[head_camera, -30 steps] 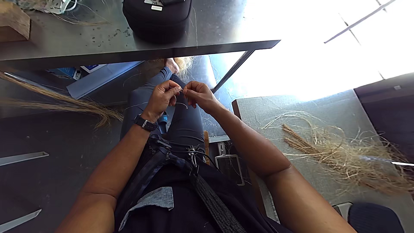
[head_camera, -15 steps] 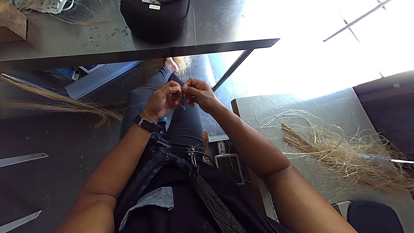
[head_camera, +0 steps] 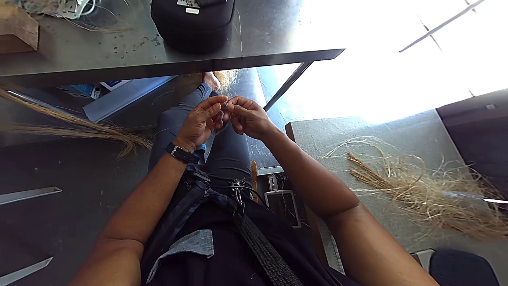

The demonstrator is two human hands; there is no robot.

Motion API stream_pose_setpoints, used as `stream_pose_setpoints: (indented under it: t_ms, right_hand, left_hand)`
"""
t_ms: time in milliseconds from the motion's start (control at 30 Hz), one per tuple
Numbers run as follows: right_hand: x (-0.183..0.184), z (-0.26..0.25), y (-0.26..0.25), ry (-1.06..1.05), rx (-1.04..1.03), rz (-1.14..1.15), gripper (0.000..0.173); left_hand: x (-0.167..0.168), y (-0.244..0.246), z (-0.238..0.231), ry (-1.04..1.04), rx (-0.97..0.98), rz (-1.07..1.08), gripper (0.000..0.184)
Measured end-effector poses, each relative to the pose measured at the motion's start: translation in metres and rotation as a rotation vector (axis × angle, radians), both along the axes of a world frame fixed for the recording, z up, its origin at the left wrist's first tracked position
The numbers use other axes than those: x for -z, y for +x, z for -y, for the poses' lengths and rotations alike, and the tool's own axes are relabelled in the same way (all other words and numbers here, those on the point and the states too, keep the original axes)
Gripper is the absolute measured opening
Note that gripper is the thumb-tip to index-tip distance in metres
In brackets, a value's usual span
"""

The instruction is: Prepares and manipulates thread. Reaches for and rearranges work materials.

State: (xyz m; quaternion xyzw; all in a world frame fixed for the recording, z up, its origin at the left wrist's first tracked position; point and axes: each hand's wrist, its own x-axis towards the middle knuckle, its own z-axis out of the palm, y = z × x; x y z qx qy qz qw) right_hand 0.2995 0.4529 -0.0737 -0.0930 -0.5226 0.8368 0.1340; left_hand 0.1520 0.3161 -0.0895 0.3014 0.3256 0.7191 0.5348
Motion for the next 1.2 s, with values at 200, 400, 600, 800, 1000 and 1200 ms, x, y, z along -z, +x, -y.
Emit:
stream_pose_setpoints:
  t_ms: [200, 400, 600, 800, 1000, 1200]
  right_hand:
    - [-0.003, 0.001, 0.001, -0.055, -0.027, -0.031, 0.014]
    - [-0.004, 0.0, 0.002, -0.175, -0.085, -0.09, 0.016]
    - [-0.003, -0.004, 0.002, -0.24, -0.198, -0.111, 0.016]
    - [0.004, -0.003, 0.0, -0.067, -0.135, -0.024, 0.013]
    - [-0.001, 0.012, 0.001, 0.19, -0.079, 0.156, 0.009]
    - [0.006, 0.017, -0.001, 0.326, -0.163, 0.2, 0.01]
  left_hand:
    - [-0.001, 0.001, 0.002, 0.042, 0.008, -0.002, 0.027]
    - [0.004, 0.002, 0.002, 0.078, 0.047, 0.049, 0.029]
    - [0.001, 0.002, 0.004, 0.077, 0.058, 0.068, 0.029]
    - [0.001, -0.005, 0.002, 0.104, 0.024, 0.069, 0.035]
    - [-0.003, -0.011, 0.006, -0.017, -0.192, 0.144, 0.031]
    - [-0.001, -0.018, 0.008, -0.028, -0.219, 0.196, 0.026]
